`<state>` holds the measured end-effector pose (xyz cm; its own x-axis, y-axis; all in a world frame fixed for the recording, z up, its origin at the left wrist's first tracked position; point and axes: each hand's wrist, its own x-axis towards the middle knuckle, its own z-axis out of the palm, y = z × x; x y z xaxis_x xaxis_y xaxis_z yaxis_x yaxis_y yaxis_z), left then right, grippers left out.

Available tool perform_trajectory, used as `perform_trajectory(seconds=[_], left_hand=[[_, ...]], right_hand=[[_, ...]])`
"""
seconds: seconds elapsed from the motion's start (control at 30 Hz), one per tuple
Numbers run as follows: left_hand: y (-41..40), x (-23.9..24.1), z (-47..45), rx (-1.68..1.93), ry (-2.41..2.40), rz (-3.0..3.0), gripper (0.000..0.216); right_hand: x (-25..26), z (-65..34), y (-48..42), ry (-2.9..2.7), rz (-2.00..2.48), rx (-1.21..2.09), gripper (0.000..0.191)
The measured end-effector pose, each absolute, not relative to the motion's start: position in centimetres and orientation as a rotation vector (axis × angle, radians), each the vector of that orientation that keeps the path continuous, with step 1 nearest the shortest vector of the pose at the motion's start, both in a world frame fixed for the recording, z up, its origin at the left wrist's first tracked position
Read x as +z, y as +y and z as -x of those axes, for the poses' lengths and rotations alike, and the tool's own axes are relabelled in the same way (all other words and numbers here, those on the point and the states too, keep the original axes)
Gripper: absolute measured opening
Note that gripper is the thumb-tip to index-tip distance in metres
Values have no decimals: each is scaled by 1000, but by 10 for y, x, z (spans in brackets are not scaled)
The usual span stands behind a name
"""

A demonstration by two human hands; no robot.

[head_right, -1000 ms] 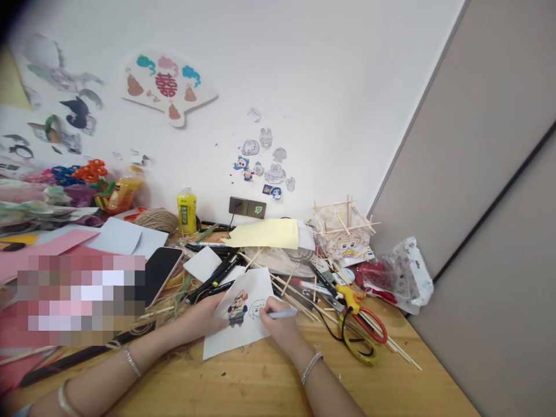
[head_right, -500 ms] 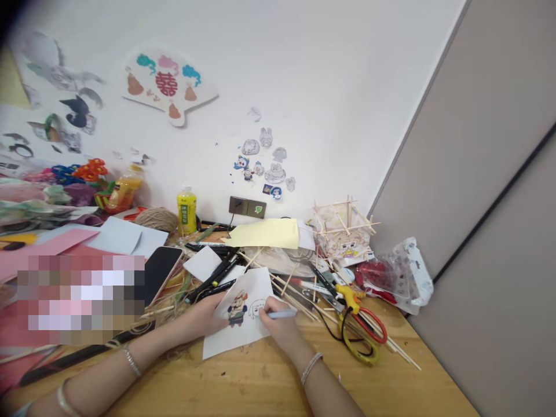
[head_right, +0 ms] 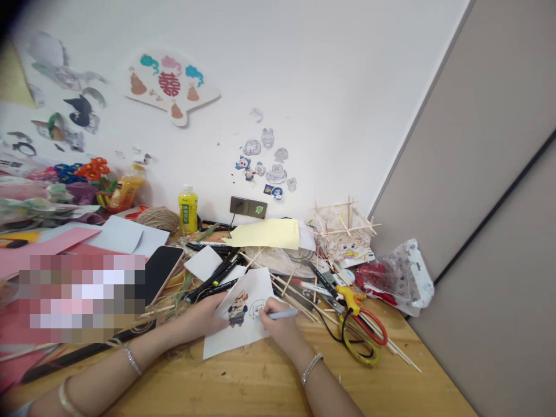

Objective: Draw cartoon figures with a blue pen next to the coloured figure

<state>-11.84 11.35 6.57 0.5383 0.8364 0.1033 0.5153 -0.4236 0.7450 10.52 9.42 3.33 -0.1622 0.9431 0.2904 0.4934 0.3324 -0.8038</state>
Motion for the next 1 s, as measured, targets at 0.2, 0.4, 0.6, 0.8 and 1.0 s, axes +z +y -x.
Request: perform_trajectory(seconds=[0.2,0.4,0.6,0.8,1.0], left_hand=[[114,65,119,614,1076,-2119,41],[114,65,119,607,1071,-2114,39],[114,65,119,618,1058,-2120,40],[113,68,118,597,1091,-2113,43],[112,69,119,591,1076,-2104,44]], right_hand=[[34,-105,95,-1815,1271,698,25],[33,-106,94,-1817,1267,695,24],[37,-104,92,-1820,1254,698,25],[37,-105,92,-1823,1243,699,25],[34,-105,93,-1793,1268,727,25]])
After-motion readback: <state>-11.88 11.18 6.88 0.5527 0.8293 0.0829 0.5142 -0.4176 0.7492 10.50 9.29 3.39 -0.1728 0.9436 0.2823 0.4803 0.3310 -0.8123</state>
